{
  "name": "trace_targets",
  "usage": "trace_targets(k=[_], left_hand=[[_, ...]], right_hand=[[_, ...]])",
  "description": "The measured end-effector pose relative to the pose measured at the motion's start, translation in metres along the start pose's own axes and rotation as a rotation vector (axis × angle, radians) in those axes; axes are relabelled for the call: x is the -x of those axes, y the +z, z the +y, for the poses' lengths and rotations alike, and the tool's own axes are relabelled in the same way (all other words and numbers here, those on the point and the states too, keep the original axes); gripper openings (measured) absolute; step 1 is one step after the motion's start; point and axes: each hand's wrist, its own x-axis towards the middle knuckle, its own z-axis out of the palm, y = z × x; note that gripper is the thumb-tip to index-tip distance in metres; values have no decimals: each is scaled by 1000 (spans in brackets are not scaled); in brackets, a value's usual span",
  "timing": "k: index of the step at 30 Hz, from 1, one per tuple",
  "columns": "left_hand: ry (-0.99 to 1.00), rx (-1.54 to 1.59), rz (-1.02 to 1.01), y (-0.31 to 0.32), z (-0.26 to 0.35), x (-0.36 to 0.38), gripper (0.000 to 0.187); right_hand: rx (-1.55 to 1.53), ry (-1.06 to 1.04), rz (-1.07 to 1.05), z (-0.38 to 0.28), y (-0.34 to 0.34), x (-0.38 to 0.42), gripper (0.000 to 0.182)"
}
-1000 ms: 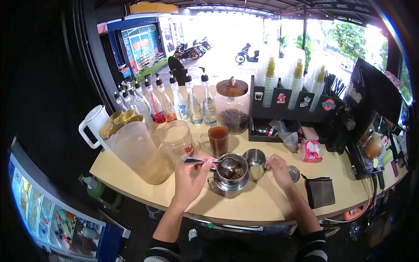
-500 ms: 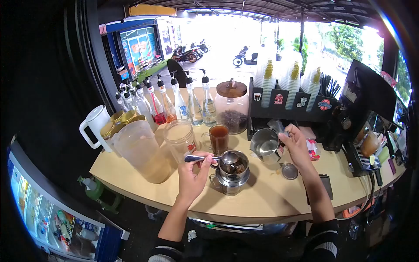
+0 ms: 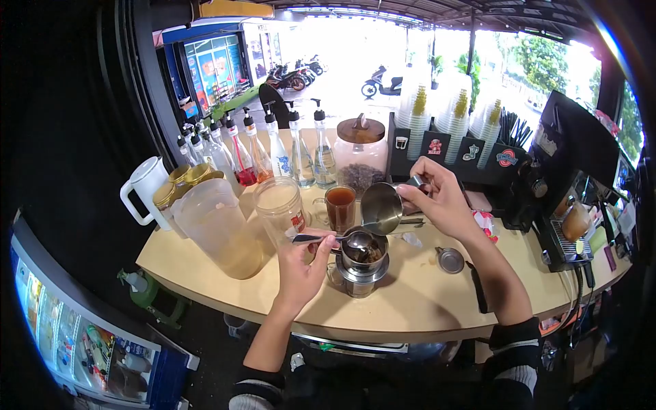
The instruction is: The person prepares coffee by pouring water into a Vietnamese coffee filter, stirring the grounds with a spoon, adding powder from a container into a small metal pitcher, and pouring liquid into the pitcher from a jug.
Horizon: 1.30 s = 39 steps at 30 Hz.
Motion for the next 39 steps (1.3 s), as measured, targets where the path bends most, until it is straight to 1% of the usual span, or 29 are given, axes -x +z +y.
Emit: trace_targets(k=[2,4,8,10,11,13,17,19,23,25,29,31,32,34,38,39], left_hand=[[1,-14,-3,0,2,0,11],[28,-37,-6,-1,6,-1,13],[38,-61,-12,-2,5,-1,14],[23,-40,-7,-2,5,-1,14],[22,-39,-8,-2,5,-1,14],[29,-42,-15,-3,5,-1,15],[48,-49,-7,-2,3,-1,15],[-54,-11,-28,-2,6,-1,20],[-40,-68,-42,-2,5,-1,21],[34,-76,-20,-1,3,-2,17],[25,-67,-17,0,4,-1,17],[-41,-36,-50,-1,5,1,20],[-40,-35,-53,-1,4,1,20],[-35,-40,-59,-1,2,1,20],[-33,-50,-55,-1,5,0,21],[-9,-52,-37,0,3,0,18]], right_hand=[[47,17,-36,-1,0,-3,21],[122,-26,-35,-5,5,-4,22],[105,-17,-30,-17,11,-3,23],[255,-44,-21,-20,10,-3,25],[256,-43,-21,-19,9,-4,25],[380,-83,-16,-18,5,-3,25],[303,-6,-18,-17,4,0,25],[221,18,-18,-20,5,2,25],[327,26,-7,-20,2,3,26],[353,-3,-4,-22,2,4,26],[356,-47,7,-26,3,5,27],[339,-33,3,-28,3,5,27],[339,-32,6,-27,2,5,27],[389,-116,5,-23,1,4,24],[422,-135,7,-21,0,5,24],[408,-119,11,-22,0,6,24]])
